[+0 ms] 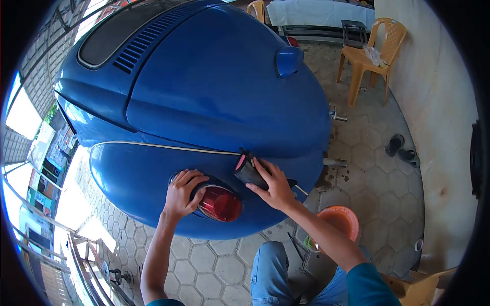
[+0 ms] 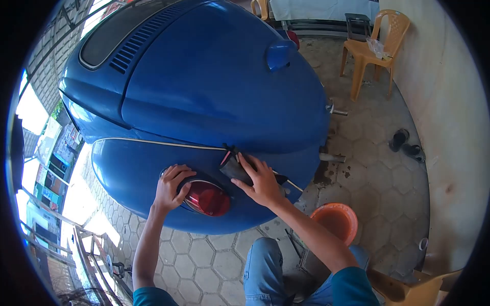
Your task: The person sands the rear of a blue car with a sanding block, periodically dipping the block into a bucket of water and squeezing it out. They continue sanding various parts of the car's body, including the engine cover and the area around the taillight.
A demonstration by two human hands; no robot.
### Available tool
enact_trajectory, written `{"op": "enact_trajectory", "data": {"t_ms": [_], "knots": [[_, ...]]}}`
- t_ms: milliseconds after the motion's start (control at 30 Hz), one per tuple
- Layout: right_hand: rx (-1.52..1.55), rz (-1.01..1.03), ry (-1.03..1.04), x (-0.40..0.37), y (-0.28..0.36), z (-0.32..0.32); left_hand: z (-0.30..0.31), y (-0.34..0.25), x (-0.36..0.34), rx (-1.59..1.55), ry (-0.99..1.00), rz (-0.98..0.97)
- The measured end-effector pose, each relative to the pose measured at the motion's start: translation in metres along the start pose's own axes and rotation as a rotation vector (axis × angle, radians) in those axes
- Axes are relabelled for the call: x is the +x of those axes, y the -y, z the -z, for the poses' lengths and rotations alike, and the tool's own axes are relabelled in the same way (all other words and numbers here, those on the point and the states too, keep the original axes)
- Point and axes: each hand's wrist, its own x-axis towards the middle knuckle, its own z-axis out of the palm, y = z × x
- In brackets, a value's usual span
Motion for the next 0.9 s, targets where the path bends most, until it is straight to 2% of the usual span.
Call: {"op": "enact_trajectory", "data": {"t_ms": [67,233,500,600,700,833,900], "knots": [[-0.135,0.045,0.015,-0.012,-0.008,-0.013,0.001,0.007,-0.005,0.028,0.007,-0.019],[-0.266,0.078,-0.130,-0.030,-0.006,-0.028,-0.011,0.019,-0.013,0.037,-0.122,-0.062],[-0.270,0.138,-0.151,0.029,0.017,-0.059,-0.009,0.019,-0.009,0.010,-0.151,-0.036],[-0.295,0.061,-0.097,0.004,0.014,-0.054,-0.011,0.018,-0.010,0.024,-0.160,-0.039],[-0.313,-0.018,-0.116,-0.053,-0.010,-0.044,-0.012,0.018,-0.011,0.024,-0.172,-0.027],[-0.301,-0.230,-0.322,-0.070,-0.029,-0.040,-0.013,0.017,-0.011,0.014,-0.172,-0.018],[-0.288,-0.300,-0.352,-0.056,-0.011,-0.055,-0.014,0.017,-0.011,0.019,-0.173,-0.015]]}}
